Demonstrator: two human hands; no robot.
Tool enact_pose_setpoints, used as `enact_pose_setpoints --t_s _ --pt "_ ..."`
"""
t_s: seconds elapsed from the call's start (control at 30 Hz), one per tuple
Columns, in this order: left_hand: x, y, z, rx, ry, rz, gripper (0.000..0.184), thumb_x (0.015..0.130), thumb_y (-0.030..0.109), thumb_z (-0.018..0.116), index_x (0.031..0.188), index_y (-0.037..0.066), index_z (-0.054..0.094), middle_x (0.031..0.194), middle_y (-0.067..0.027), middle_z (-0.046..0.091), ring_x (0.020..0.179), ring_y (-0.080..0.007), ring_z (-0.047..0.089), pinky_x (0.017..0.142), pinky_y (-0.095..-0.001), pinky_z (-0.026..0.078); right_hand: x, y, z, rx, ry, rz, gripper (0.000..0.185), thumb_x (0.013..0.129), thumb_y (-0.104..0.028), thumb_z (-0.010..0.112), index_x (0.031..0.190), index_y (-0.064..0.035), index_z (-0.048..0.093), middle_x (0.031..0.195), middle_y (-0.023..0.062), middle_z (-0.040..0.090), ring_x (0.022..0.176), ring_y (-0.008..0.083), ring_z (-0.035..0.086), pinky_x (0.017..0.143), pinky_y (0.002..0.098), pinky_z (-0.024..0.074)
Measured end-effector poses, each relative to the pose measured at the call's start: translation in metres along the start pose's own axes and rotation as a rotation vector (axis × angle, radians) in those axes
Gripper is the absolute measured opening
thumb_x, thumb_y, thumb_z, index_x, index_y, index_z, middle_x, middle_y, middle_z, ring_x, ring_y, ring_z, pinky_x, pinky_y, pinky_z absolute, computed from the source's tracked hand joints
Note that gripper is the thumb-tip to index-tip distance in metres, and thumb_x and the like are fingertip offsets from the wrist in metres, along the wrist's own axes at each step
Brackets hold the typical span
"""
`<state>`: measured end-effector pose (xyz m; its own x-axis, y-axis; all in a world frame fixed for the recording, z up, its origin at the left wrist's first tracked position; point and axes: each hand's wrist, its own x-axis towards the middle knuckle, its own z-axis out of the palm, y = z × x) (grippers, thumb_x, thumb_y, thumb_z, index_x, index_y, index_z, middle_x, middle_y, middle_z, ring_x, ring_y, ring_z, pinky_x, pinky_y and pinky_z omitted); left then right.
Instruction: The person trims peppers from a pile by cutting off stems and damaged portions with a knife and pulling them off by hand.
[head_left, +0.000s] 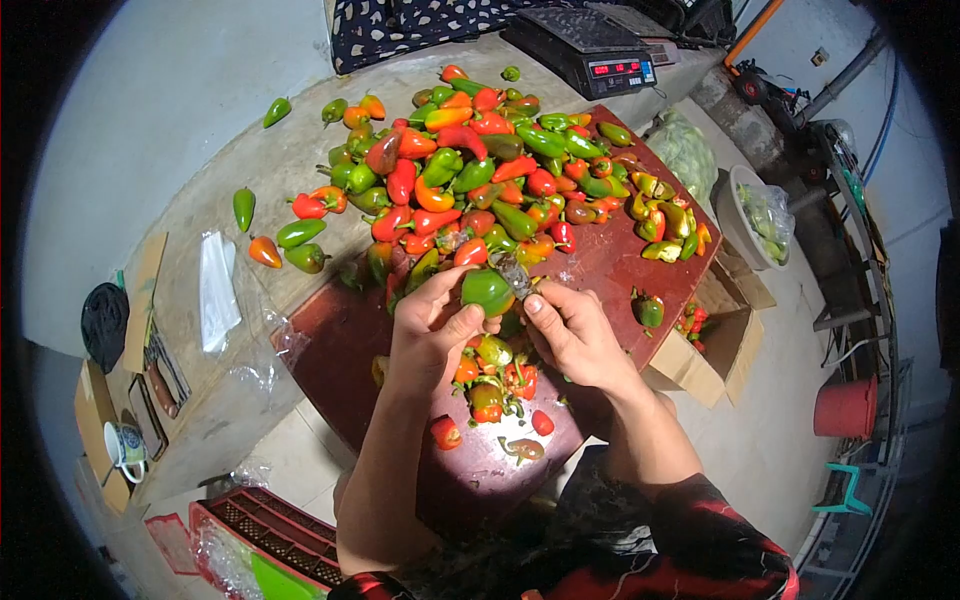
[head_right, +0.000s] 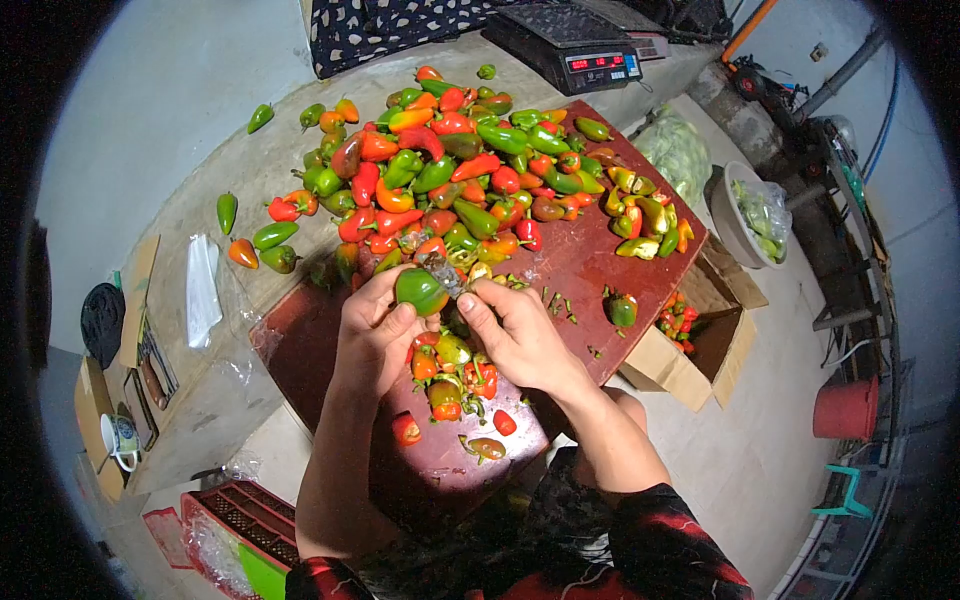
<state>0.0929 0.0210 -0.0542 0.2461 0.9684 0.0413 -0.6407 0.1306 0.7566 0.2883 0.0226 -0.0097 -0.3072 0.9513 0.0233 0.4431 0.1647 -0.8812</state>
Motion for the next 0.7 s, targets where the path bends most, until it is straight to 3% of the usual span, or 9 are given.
enact_pose_setpoints --t_s 0.03,0.2,0.27,0.37,0.43,0.5,0.7 --pt "0.0 0.0 0.001 -0.016 0.002 0.024 0.045 0.09 0.004 0.066 0.131 -0.007 0.052 0.111 -0.0121 0.064 0.092 -0.0185 0.062 0.083 -0.034 0.052 0.0 0.0 0.0 -0.02 -0.009 -0.009 0.035 0.102 -0.03 0.052 0.084 -0.0004 0.058 0.061 0.0169 0.054 0.055 0.0309 0.058 0.055 0.0413 0.0435" --pt "0.001 0.001 0.003 -0.021 0.017 0.028 0.045 0.09 0.004 0.065 0.132 -0.007 0.051 0.112 -0.0123 0.064 0.093 -0.0187 0.062 0.083 -0.0339 0.052 -0.001 -0.006 0.001 -0.031 -0.027 -0.067 0.034 0.102 -0.029 0.052 0.085 -0.0005 0.058 0.062 0.0177 0.055 0.056 0.0324 0.058 0.055 0.0415 0.0439" --pt "0.0 0.0 0.002 -0.012 0.018 0.032 0.045 0.09 0.003 0.065 0.132 -0.008 0.051 0.112 -0.0123 0.064 0.093 -0.0187 0.062 0.083 -0.0339 0.052 0.0 -0.001 -0.001 0.018 0.005 0.02 0.032 0.102 -0.028 0.051 0.087 -0.0003 0.059 0.063 0.0185 0.055 0.057 0.0343 0.057 0.056 0.042 0.0441" --pt "0.001 -0.001 0.0 0.006 -0.009 -0.017 0.049 0.09 0.012 0.067 0.133 -0.004 0.049 0.121 -0.0121 0.061 0.107 -0.0201 0.059 0.088 -0.0363 0.048 0.0 -0.002 -0.003 0.014 0.001 0.059 0.032 0.102 -0.028 0.052 0.087 0.0001 0.059 0.063 0.0188 0.055 0.057 0.0354 0.057 0.056 0.0421 0.044" --pt "0.002 -0.003 0.001 -0.023 0.011 0.02 0.043 0.091 0.003 0.063 0.131 -0.007 0.051 0.111 -0.012 0.064 0.093 -0.0184 0.062 0.084 -0.0341 0.052 -0.001 -0.003 0.001 0.001 -0.001 -0.007 0.032 0.101 -0.028 0.052 0.086 0.0 0.059 0.063 0.0187 0.054 0.056 0.035 0.056 0.055 0.042 0.0435" --pt "0.002 -0.001 0.003 -0.04 0.015 0.013 0.042 0.091 0.002 0.063 0.131 -0.007 0.052 0.111 -0.0119 0.064 0.094 -0.0184 0.062 0.084 -0.0341 0.052 -0.001 -0.006 0.006 -0.028 0.001 -0.11 0.032 0.101 -0.027 0.054 0.085 -0.0003 0.059 0.062 0.0192 0.052 0.055 0.0345 0.055 0.055 0.0421 0.0423" --pt "0.0 -0.001 0.005 -0.063 0.03 0.014 0.04 0.092 0.001 0.061 0.13 -0.007 0.052 0.112 -0.0119 0.064 0.095 -0.0184 0.062 0.085 -0.0342 0.052 0.001 0.001 0.0 -0.032 0.046 -0.034 0.032 0.101 -0.027 0.054 0.083 0.0004 0.056 0.062 0.0196 0.051 0.055 0.0351 0.054 0.054 0.0425 0.0418"
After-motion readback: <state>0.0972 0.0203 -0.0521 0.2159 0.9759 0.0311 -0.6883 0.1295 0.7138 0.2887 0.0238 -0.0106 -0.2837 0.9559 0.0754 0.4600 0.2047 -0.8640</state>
